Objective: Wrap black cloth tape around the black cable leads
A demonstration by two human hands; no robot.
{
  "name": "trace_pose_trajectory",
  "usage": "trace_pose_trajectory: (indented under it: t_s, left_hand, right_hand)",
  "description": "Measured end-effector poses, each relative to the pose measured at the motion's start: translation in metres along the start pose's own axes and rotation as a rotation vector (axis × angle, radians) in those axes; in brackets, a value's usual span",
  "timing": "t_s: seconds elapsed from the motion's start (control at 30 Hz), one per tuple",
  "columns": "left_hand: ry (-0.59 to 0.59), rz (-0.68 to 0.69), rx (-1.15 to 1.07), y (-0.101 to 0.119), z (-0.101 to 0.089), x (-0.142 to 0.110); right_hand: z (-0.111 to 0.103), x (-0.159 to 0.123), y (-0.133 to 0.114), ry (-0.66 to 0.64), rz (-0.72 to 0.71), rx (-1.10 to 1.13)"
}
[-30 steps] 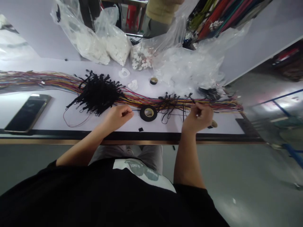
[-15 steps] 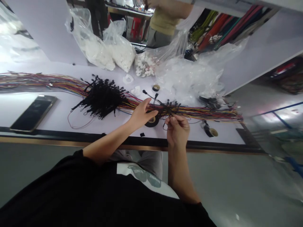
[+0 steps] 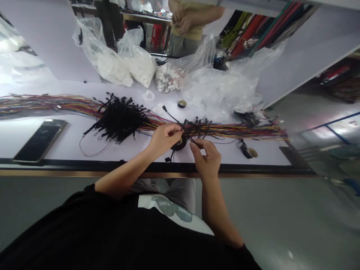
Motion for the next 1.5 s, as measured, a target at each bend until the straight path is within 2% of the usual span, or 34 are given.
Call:
trace_pose_trajectory:
  t_s: [0.13,0.3,0.4,0.5,0.57,0.63,0.8,0.87,0.93,1.0,1.07,1.17,1.27,1.33,1.37,1.43,1.5]
  left_hand:
    - [-0.088,-0.003,0.052,-0.001,0.002,-0.003]
    - [-0.183,-0.037,0.086,-0.003,0.003,-0.006]
    - [-0.255,-0.124,-0.013,-0.006,0.0,-0.006]
    - [-0.296,-0.241,-0.159,-0.012,-0.009,-0.001]
    - [-0.229,-0.251,-0.161,-0.018,-0.018,0.006]
    - [-0.122,-0.211,-0.042,-0.025,-0.027,0.014]
    - [0.056,0.036,0.313,-0.037,-0.029,0.027]
    - [0.117,0.058,0.254,-0.036,-0.024,0.025]
    - [0.045,-0.014,-0.031,-0.033,-0.018,0.019]
    - [-0.072,-0.104,-0.428,-0.027,-0.012,0.012]
    - [-0.11,-0.165,-0.733,-0.02,-0.01,0.006]
    - [-0.129,-0.243,-0.901,-0.013,-0.013,-0.003]
    - [-0.192,-0.274,-0.885,-0.009,-0.016,-0.011]
    - [-0.226,-0.254,-0.811,-0.007,-0.017,-0.016]
    - [-0.249,-0.238,-0.75,-0.006,-0.017,-0.019]
    - [-0.301,-0.185,-0.574,-0.004,-0.016,-0.025]
    - [-0.357,-0.086,-0.356,-0.002,-0.014,-0.031]
  right_hand:
    - [0.003,-0.001,-0.005,0.037,0.111,0.073]
    - [0.004,0.002,-0.007,0.112,0.101,0.077]
    - [0.003,0.006,-0.002,0.133,0.126,-0.015]
    - [0.001,0.011,0.01,0.139,0.242,-0.139]
    - [0.001,0.014,0.016,0.137,0.298,-0.131]
    - [0.004,0.014,0.019,0.121,0.321,-0.034]
    - [0.023,0.005,0.016,0.114,0.346,0.307]
    - [0.03,-0.001,0.012,0.14,0.325,0.389]
    - [0.034,-0.009,0.007,0.153,0.274,0.384]
    - [0.039,-0.019,0.0,0.105,0.191,0.297]
    - [0.042,-0.029,-0.007,0.001,0.1,0.19]
    - [0.043,-0.041,-0.012,-0.178,0.039,0.095]
    - [0.033,-0.041,-0.014,-0.389,-0.047,0.114]
    - [0.022,-0.034,-0.016,-0.535,-0.126,0.191]
    - [0.017,-0.029,-0.016,-0.578,-0.115,0.249]
    - [0.008,-0.019,-0.015,-0.521,0.01,0.416]
    - [0.005,-0.011,-0.016,-0.351,0.146,0.547]
Point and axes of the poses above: each hand's wrist, its own x-axis towards the middle knuckle, its own z-axis out of the palm, y = z × x, the point moved 2 cm from there along x, towards the middle knuckle, and after that the axes turned 3 degrees about x, right-handed, at the moved point
